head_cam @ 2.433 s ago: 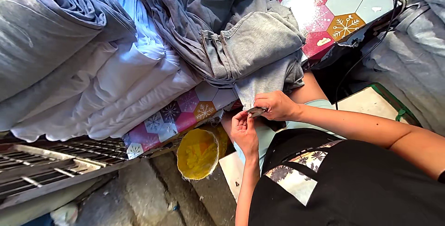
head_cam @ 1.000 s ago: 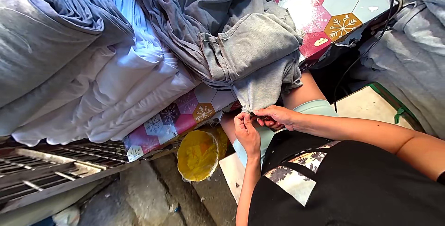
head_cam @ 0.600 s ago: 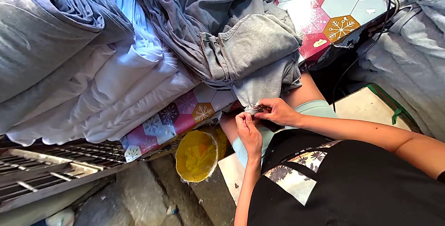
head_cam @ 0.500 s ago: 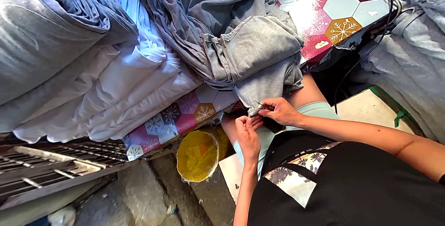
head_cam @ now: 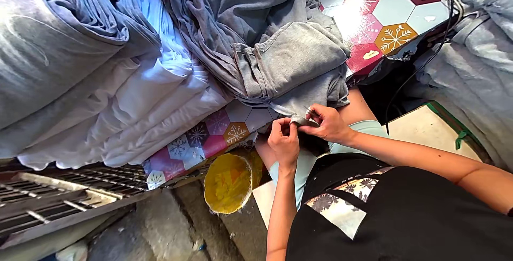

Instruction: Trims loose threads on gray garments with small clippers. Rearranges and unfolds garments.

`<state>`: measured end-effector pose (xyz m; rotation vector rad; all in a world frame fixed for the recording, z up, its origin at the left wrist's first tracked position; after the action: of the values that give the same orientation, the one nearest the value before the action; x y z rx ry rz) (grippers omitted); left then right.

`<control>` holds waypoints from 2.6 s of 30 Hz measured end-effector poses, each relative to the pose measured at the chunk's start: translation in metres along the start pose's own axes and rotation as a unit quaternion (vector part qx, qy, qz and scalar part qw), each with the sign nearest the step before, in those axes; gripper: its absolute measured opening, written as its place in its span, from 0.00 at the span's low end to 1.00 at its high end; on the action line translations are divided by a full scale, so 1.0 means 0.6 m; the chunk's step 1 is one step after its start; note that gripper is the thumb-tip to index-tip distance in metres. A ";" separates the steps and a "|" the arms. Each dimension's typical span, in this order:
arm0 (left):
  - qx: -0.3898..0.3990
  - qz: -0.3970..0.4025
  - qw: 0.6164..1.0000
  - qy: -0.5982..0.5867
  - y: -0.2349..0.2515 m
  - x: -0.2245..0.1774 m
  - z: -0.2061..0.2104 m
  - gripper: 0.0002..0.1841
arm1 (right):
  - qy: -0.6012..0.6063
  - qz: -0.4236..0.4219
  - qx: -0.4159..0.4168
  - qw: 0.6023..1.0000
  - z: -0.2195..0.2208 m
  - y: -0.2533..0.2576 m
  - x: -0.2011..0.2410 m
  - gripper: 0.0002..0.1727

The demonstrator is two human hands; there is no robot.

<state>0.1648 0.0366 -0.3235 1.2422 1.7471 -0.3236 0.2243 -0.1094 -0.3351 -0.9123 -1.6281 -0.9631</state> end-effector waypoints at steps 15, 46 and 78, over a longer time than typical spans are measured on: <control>-0.047 -0.071 0.996 0.034 0.040 -0.014 -0.033 0.09 | 0.151 0.072 0.005 0.986 -0.067 0.040 -0.014 0.08; 0.008 -0.458 0.760 -0.461 -0.013 -0.024 -0.013 0.15 | -0.083 -0.222 0.077 0.968 -0.056 0.019 0.008 0.06; 0.022 -0.447 0.753 -0.482 -0.023 -0.077 -0.016 0.16 | -0.187 -0.276 -0.033 0.942 -0.028 -0.012 0.056 0.16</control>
<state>0.1506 0.0091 -0.2854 0.0228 1.2260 -1.3035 0.2169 -0.1239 -0.3005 -0.7187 -2.2608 -1.2823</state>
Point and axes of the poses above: each hand's wrist, its own y-axis towards the middle knuckle, its own z-axis out of the palm, x = y × z, the point moved 3 cm from there along y, towards the middle knuckle, and after that the axes turned 9 degrees about y, right-handed, at the moved point
